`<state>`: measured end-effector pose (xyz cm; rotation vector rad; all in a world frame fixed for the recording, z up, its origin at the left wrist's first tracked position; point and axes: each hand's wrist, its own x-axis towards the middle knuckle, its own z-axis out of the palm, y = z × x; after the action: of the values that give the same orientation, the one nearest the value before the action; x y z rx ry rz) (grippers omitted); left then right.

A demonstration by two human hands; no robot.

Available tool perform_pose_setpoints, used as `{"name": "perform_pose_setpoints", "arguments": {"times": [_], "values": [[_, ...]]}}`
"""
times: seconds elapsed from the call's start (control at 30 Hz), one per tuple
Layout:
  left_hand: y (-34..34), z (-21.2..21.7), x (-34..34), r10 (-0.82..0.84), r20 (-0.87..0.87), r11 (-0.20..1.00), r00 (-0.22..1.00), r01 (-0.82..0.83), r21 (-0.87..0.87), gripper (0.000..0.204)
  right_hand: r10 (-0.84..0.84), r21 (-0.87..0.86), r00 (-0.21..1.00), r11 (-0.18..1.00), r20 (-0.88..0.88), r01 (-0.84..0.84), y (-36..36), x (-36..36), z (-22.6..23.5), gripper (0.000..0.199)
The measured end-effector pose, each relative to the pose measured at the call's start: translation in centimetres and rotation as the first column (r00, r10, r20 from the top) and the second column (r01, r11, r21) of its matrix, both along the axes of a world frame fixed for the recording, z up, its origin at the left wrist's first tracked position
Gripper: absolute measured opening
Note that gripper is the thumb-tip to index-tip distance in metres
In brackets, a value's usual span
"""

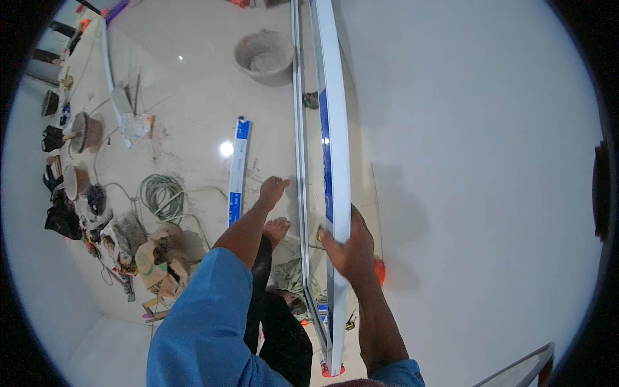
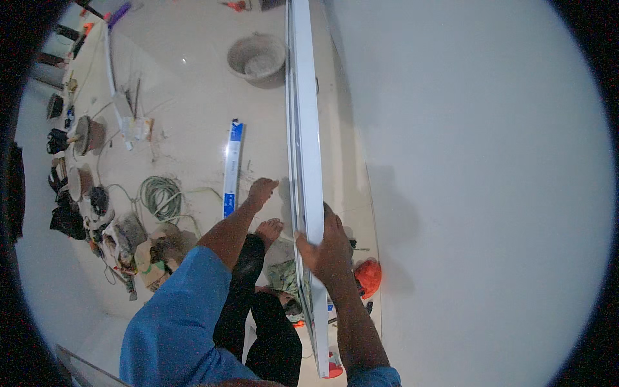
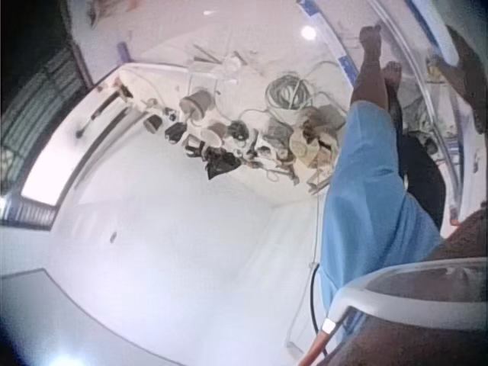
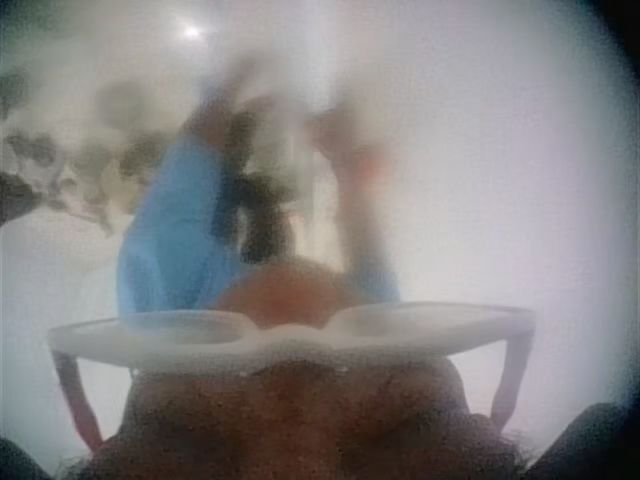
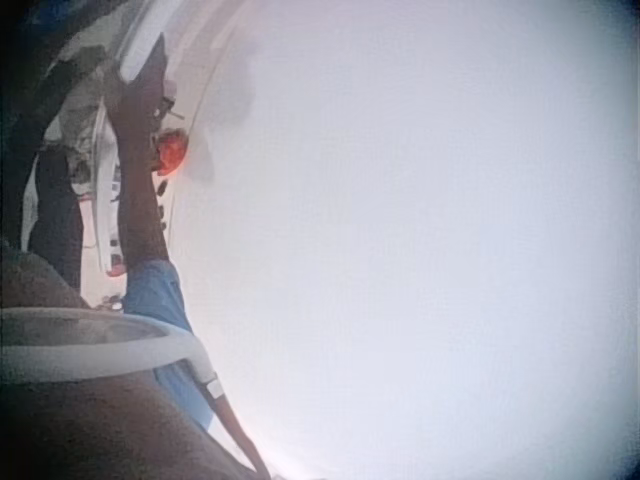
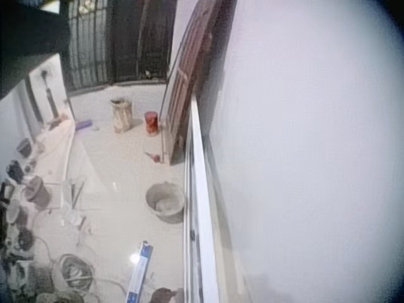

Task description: The person assembles an aluminum frame by inserting screws into pre-drilled holes and tightening them with a cordless drill. They also use pliers to adjust components and align the frame sections before securing them.

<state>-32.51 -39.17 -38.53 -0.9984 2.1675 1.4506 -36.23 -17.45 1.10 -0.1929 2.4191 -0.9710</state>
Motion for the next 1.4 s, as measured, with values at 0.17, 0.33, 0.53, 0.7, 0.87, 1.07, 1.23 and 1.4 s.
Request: {"name": "perform_pose_setpoints", "arguments": {"times": [0.17,0.33,0.53,0.7,0.87,1.07,1.23,1.4], "values": [[1.3,-9.3,-7.7,0.245,0.076,0.943,0.967,-0.255,0.212,0.08,-0.045,0.026,0.968,0.999,0.245,0.04,0.0,-0.9,1.6,0.087],[0.7,-13.4,-13.3,0.173,0.013,0.973,0.985,-0.172,0.154,0.103,-0.136,0.128,0.909,0.987,0.395,0.093,1.0,-2.1,2.4,0.087],[1.5,-13.3,-15.8,0.305,0.004,0.883,0.952,-0.285,0.372,0.077,-0.105,0.135,0.965,0.988,0.24,0.074,3.6,-2.3,3.5,0.084],[4.9,-12.4,-13.7,0.395,0.149,0.772,0.907,-0.415,0.481,0.05,-0.136,0.144,0.971,0.984,0.199,0.109,6.9,-0.5,8.2,0.075],[9.9,-8.5,-9.6,0.392,0.22,0.626,0.893,-0.434,0.648,0.066,-0.166,-0.032,0.944,0.983,0.285,0.182,11.1,4.1,12.7,0.083],[16.2,4.3,-2.0,0.386,0.217,0.57,0.897,-0.417,0.708,0.075,-0.213,0.049,0.945,0.977,0.249,0.208,17.7,12.7,24.0,0.081],[19.8,12.4,4.6,0.052,0.394,0.534,0.917,-0.359,0.765,0.06,-0.261,0.094,0.942,0.965,0.211,0.246,23.2,22.4,33.7,0.08],[24.8,20.5,13.2,0.032,0.325,0.516,0.945,-0.294,0.804,0.048,-0.471,0.146,0.855,0.882,0.217,0.449,26.9,31.9,42.3,0.076]]}}
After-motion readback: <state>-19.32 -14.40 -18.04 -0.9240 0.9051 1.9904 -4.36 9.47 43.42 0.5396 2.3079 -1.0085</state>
